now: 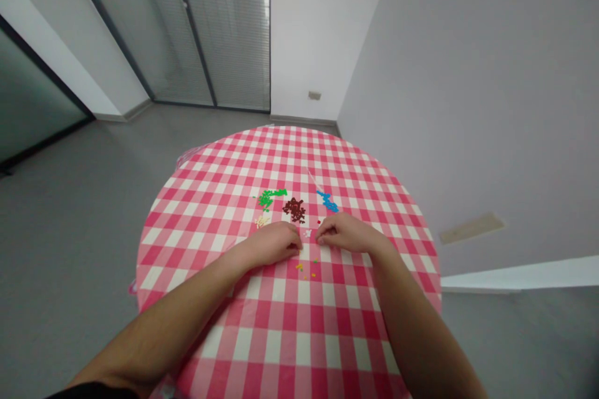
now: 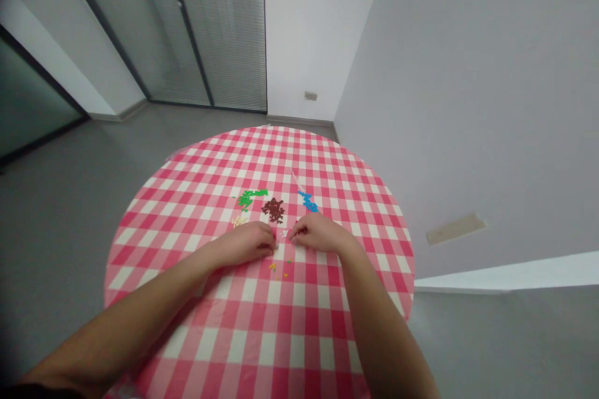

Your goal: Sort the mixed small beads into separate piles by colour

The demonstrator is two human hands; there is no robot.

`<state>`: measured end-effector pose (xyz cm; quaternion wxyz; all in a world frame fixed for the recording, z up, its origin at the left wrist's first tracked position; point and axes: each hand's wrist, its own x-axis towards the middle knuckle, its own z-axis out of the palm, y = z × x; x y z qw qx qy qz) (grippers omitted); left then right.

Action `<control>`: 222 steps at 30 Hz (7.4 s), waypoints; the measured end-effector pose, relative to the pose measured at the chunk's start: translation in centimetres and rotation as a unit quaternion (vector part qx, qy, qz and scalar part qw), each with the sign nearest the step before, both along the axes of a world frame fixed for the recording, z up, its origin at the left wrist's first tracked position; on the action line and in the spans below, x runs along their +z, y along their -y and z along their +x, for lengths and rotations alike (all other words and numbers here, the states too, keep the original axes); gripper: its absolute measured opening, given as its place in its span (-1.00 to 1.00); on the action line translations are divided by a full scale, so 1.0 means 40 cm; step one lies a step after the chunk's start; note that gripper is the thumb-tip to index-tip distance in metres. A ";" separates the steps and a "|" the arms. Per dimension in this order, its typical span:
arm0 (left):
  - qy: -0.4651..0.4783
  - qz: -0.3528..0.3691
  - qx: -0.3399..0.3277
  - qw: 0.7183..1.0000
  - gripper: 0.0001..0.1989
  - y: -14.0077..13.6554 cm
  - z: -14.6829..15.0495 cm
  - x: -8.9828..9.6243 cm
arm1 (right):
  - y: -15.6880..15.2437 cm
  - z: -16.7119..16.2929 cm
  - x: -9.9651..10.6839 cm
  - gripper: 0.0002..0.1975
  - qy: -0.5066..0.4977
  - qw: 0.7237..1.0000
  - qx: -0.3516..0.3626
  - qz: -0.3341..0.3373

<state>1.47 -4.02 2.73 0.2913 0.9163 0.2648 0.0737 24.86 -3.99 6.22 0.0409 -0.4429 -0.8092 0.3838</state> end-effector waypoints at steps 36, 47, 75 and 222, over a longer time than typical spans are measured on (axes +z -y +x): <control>0.367 -0.483 0.213 0.766 -0.62 -0.020 0.006 -0.003 | 0.030 -0.081 -0.032 -0.77 -0.141 0.913 -0.062 0.377; 0.303 -0.433 0.205 0.824 -0.67 -0.017 -0.004 0.016 | 0.021 -0.043 0.013 -0.82 -0.092 0.943 -0.096 0.304; -0.027 -0.113 -0.016 0.993 -0.89 0.031 0.005 0.019 | -0.043 0.091 -0.071 -0.78 0.119 0.980 -0.138 0.075; 0.381 -0.363 0.271 0.806 -0.68 0.013 0.054 -0.030 | 0.021 -0.039 0.009 -0.84 -0.104 0.974 -0.087 0.182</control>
